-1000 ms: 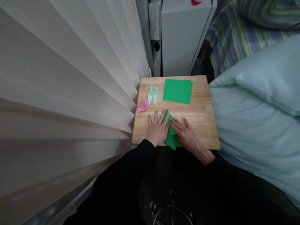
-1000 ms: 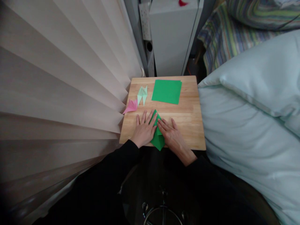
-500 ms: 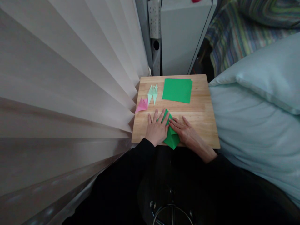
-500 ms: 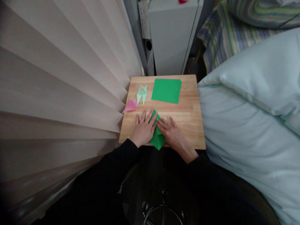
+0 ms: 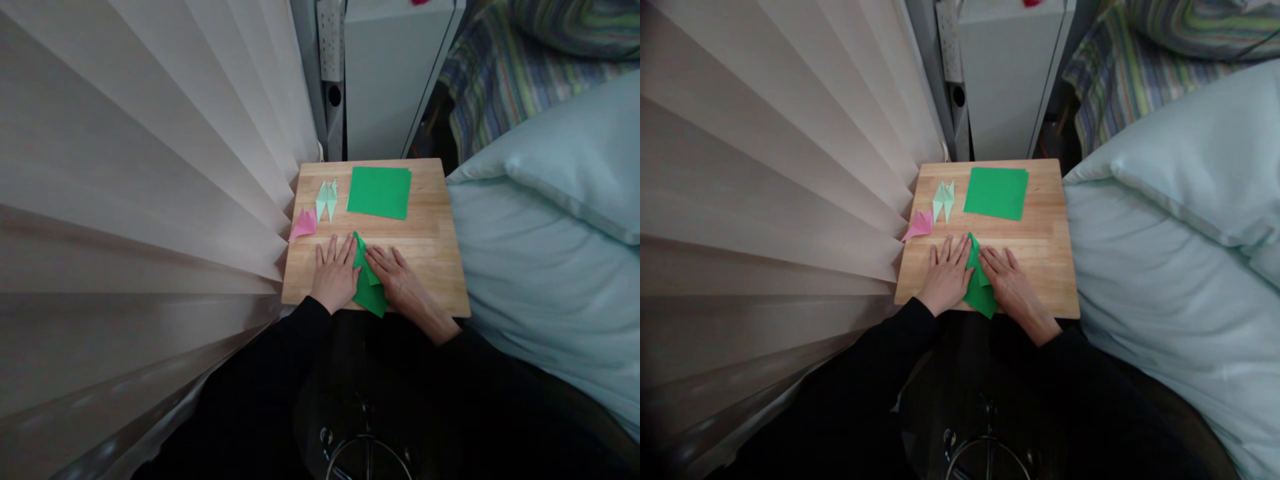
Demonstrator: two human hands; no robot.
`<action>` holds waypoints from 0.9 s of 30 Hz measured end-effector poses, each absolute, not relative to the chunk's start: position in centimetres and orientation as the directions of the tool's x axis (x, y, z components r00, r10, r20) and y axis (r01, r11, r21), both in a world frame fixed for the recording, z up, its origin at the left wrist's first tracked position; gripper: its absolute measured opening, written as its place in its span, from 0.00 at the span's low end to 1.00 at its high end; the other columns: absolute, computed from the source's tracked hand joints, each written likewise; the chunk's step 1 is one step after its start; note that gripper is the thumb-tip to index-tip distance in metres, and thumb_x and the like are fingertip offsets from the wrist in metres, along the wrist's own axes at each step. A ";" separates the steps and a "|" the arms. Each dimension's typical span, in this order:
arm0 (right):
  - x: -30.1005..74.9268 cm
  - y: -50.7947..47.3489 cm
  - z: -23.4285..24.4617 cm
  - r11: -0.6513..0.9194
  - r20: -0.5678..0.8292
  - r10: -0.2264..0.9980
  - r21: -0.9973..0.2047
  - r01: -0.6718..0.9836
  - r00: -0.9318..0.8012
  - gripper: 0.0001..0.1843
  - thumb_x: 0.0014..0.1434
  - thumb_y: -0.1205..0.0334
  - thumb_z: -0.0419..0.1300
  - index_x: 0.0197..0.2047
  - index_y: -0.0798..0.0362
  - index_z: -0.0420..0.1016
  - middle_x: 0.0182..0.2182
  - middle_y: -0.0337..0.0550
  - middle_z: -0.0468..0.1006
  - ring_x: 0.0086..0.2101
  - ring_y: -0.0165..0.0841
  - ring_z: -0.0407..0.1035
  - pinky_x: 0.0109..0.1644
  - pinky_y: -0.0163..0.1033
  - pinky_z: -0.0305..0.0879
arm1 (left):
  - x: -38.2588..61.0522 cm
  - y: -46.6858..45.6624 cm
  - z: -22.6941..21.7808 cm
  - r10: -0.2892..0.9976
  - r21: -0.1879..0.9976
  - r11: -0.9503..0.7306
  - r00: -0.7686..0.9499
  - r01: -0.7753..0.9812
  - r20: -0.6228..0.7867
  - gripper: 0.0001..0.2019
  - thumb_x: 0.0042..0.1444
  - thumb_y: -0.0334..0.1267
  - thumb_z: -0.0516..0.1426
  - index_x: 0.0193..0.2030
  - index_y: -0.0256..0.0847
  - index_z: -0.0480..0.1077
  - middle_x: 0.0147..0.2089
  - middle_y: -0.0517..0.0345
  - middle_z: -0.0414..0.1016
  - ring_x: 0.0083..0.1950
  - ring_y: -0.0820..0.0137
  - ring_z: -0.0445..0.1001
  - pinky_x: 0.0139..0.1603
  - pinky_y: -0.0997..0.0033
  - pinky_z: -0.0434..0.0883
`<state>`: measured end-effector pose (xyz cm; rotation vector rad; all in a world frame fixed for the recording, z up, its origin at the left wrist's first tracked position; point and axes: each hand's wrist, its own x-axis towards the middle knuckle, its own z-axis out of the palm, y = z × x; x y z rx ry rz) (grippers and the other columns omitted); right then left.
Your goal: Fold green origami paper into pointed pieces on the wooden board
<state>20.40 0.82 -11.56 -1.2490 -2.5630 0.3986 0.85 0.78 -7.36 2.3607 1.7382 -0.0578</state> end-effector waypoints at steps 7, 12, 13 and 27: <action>20.5 1.0 -11.2 0.607 0.104 0.782 -0.356 0.711 -0.615 0.36 0.64 0.79 0.47 0.74 0.56 0.63 0.72 0.55 0.64 0.72 0.43 0.57 0.76 0.63 0.51 | 0.8 0.7 -7.5 0.940 0.136 -0.292 0.310 0.947 -0.143 0.33 0.73 0.44 0.44 0.81 0.40 0.43 0.84 0.54 0.41 0.83 0.49 0.38 0.78 0.28 0.46; 20.4 1.0 -10.9 0.602 0.086 0.784 -0.349 0.718 -0.615 0.35 0.65 0.78 0.47 0.73 0.57 0.64 0.72 0.55 0.64 0.72 0.44 0.56 0.76 0.63 0.52 | 1.2 0.8 -7.2 0.946 0.144 -0.278 0.297 0.950 -0.130 0.33 0.74 0.45 0.44 0.82 0.42 0.42 0.83 0.54 0.44 0.83 0.49 0.40 0.77 0.30 0.48; 20.4 1.0 -10.8 0.602 0.083 0.784 -0.344 0.721 -0.615 0.35 0.65 0.78 0.46 0.73 0.57 0.64 0.72 0.54 0.64 0.72 0.44 0.56 0.76 0.63 0.52 | 1.3 0.8 -7.0 0.946 0.141 -0.281 0.298 0.949 -0.126 0.32 0.74 0.46 0.44 0.81 0.44 0.44 0.83 0.54 0.45 0.83 0.48 0.41 0.77 0.29 0.48; 20.1 0.6 -9.8 0.618 0.049 0.770 -0.303 0.725 -0.636 0.37 0.62 0.82 0.45 0.72 0.61 0.66 0.72 0.56 0.64 0.72 0.45 0.57 0.76 0.64 0.52 | 1.6 1.1 -7.7 0.957 0.066 -0.265 0.271 0.962 -0.105 0.31 0.74 0.48 0.42 0.81 0.46 0.48 0.84 0.58 0.43 0.83 0.46 0.41 0.77 0.29 0.49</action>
